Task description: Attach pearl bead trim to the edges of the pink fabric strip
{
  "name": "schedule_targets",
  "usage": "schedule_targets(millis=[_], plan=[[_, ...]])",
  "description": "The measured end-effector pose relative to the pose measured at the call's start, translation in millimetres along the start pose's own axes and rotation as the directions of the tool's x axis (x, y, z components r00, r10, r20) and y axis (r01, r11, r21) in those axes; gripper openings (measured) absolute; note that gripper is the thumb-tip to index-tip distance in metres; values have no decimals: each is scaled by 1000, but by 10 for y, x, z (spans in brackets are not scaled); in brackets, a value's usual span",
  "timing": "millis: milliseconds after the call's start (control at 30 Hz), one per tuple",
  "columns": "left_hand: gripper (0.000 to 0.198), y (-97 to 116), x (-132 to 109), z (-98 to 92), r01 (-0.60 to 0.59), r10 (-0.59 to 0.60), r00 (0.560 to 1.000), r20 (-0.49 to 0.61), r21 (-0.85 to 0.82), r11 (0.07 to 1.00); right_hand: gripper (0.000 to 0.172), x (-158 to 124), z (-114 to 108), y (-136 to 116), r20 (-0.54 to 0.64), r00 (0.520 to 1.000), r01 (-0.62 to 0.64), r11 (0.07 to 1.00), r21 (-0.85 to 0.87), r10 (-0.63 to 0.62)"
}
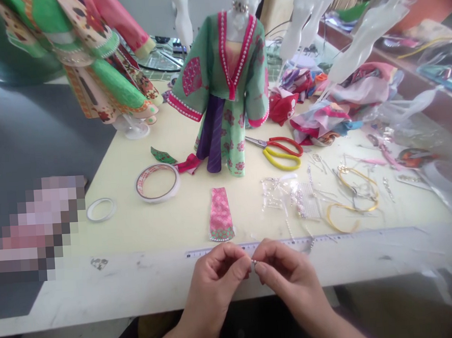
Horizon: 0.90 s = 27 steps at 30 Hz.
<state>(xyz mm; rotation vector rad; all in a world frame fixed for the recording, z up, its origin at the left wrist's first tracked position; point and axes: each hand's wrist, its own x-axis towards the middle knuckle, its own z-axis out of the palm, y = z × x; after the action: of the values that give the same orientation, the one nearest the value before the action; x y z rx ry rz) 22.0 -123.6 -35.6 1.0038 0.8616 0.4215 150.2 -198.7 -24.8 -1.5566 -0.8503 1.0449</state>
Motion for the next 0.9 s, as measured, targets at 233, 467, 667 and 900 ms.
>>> schedule_targets(millis=[233,467,667,900], plan=[[14,51,-74,-45,-141,146,989,-4,212,967,17,-5,-3,5,-27,997,76,994,-84,-78],[14,-28,-145,-351,-571,699,700,147,703,424,14,109,-30,38,-2,943,307,872,-382,-333],[22,-81,-72,-447,-617,745,528,408,787,6,16,273,72,84,88,920,352,708,-613,-382],[21,-80,-24,-436,-621,688,507,519,774,-127,14,379,176,89,93,895,370,611,-700,-436]])
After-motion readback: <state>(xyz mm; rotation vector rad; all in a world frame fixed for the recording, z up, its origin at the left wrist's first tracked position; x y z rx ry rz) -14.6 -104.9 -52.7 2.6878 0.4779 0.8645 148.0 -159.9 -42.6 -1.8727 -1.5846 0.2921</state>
